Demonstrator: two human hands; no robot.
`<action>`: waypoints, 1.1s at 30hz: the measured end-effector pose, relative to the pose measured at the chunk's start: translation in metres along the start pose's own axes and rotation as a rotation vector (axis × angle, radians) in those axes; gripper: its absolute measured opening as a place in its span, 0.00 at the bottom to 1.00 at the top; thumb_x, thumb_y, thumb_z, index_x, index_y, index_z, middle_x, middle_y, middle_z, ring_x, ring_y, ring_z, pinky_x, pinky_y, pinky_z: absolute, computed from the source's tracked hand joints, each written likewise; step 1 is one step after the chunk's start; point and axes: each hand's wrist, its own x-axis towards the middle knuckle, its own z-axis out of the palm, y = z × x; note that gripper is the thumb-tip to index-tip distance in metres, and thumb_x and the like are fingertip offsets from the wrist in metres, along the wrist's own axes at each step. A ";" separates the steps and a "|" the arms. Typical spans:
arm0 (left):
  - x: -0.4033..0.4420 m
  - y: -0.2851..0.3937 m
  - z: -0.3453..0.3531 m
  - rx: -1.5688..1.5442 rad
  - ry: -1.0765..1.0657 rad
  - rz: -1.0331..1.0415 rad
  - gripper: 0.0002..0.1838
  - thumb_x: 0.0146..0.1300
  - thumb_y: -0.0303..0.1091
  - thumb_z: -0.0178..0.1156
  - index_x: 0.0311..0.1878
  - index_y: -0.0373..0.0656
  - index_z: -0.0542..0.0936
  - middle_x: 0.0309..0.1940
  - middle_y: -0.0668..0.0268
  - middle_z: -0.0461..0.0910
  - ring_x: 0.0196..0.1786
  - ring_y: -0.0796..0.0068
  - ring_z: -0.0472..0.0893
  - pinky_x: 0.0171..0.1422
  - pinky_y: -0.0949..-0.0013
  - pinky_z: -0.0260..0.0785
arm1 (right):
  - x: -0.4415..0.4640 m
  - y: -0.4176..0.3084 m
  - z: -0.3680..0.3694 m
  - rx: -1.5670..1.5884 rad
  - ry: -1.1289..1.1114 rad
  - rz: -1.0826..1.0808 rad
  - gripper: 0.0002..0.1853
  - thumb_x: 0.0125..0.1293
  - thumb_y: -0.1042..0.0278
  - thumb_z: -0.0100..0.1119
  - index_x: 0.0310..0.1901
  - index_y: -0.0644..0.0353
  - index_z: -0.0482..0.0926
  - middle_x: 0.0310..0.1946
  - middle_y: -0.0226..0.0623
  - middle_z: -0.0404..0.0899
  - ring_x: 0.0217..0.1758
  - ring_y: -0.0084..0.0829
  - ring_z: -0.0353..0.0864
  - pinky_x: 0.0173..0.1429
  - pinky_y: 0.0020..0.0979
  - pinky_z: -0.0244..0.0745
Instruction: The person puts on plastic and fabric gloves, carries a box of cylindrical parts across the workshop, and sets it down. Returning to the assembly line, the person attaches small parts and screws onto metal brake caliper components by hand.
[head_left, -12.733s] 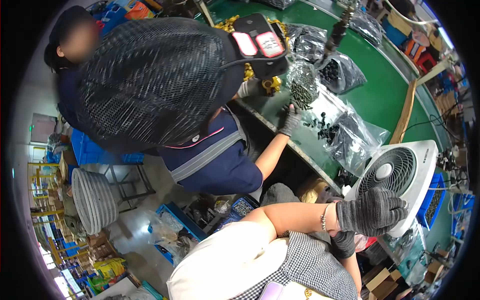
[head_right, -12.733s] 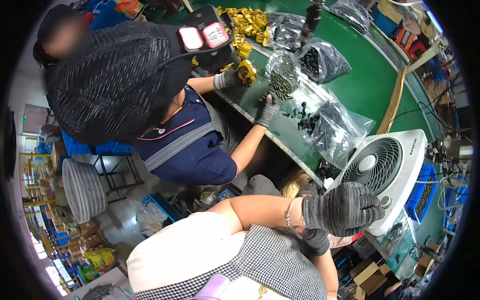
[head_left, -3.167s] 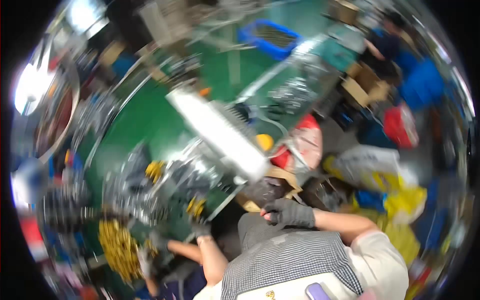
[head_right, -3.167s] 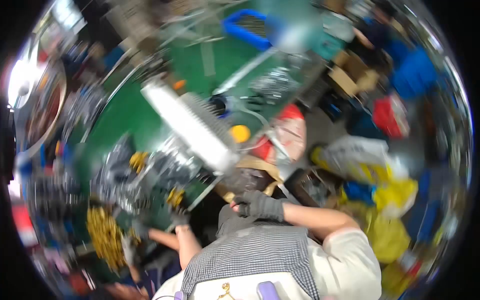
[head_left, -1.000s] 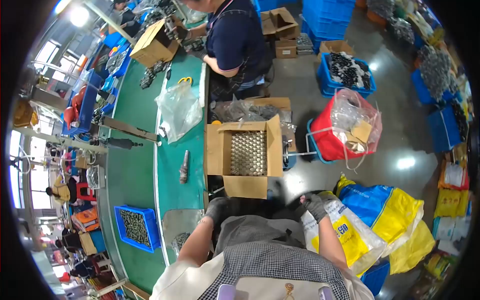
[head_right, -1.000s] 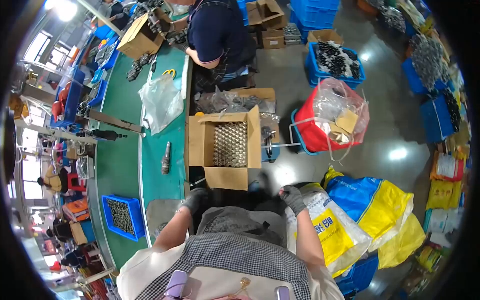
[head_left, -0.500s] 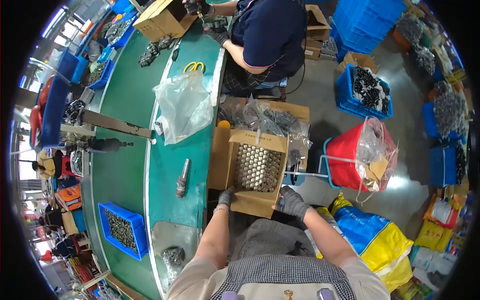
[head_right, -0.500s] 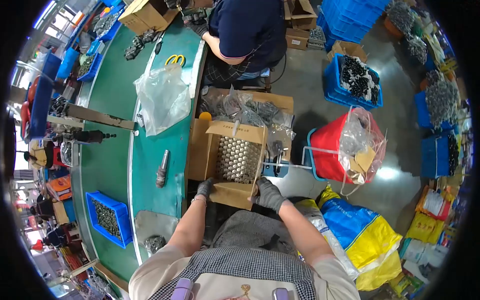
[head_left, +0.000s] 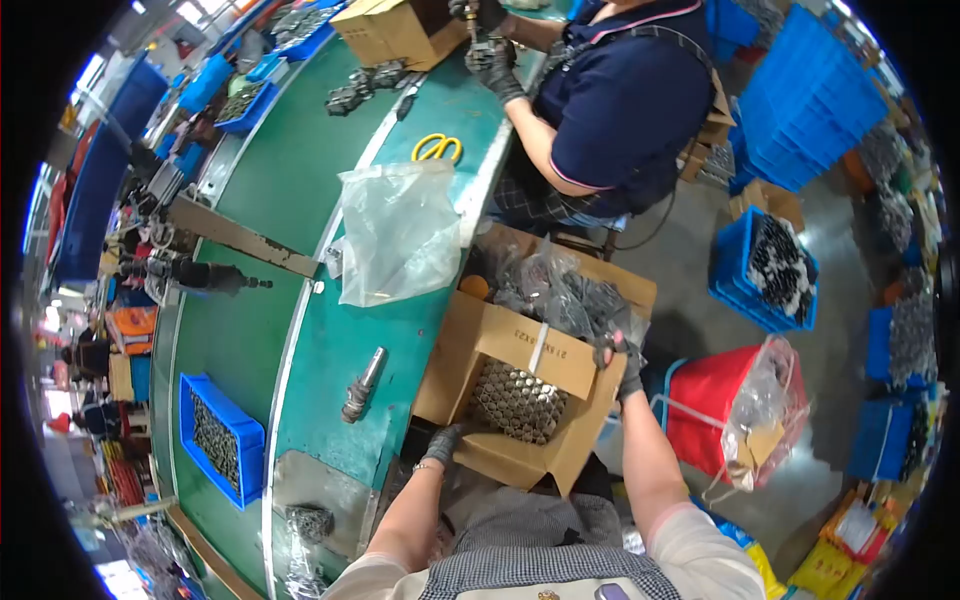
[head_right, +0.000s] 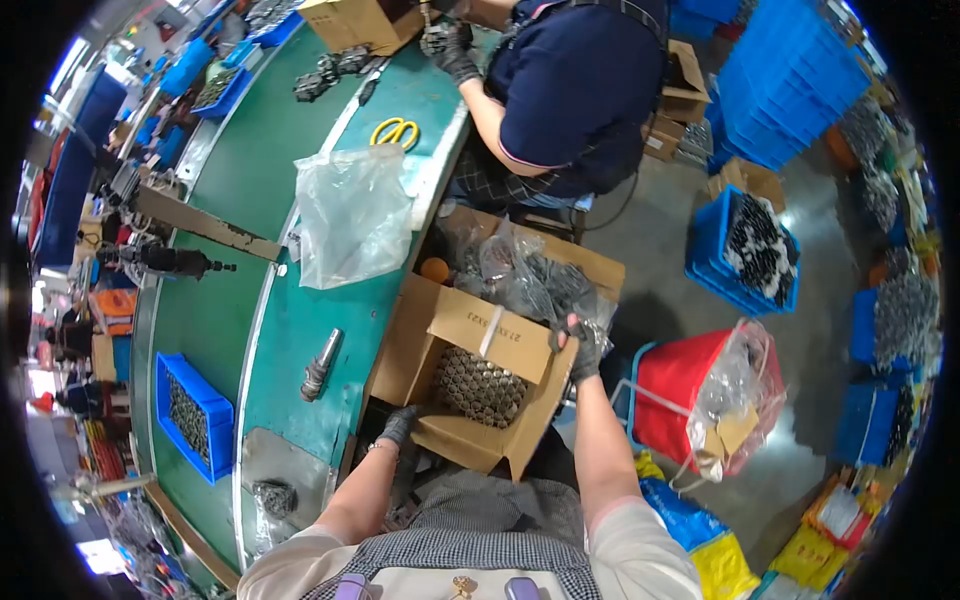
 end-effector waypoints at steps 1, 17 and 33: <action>0.013 -0.010 0.002 0.037 0.022 0.011 0.25 0.50 0.55 0.61 0.38 0.39 0.81 0.36 0.58 0.82 0.37 0.67 0.81 0.41 0.61 0.70 | -0.005 -0.007 0.007 0.088 -0.026 0.004 0.24 0.66 0.47 0.48 0.17 0.55 0.68 0.13 0.30 0.68 0.17 0.24 0.66 0.25 0.25 0.61; -0.149 0.066 0.033 -0.594 0.255 0.244 0.12 0.45 0.21 0.61 0.37 0.32 0.80 0.26 0.64 0.79 0.25 0.74 0.77 0.31 0.71 0.73 | -0.123 -0.125 0.065 0.074 0.260 -0.108 0.23 0.63 0.51 0.55 0.14 0.54 0.68 0.10 0.25 0.65 0.15 0.18 0.62 0.22 0.23 0.53; -0.438 0.303 0.113 0.081 -0.043 1.545 0.14 0.47 0.19 0.61 0.40 0.32 0.79 0.33 0.64 0.81 0.34 0.74 0.78 0.42 0.70 0.71 | -0.459 -0.319 -0.073 0.438 0.505 -1.116 0.24 0.69 0.60 0.39 0.13 0.52 0.63 0.05 0.29 0.56 0.09 0.26 0.55 0.22 0.30 0.54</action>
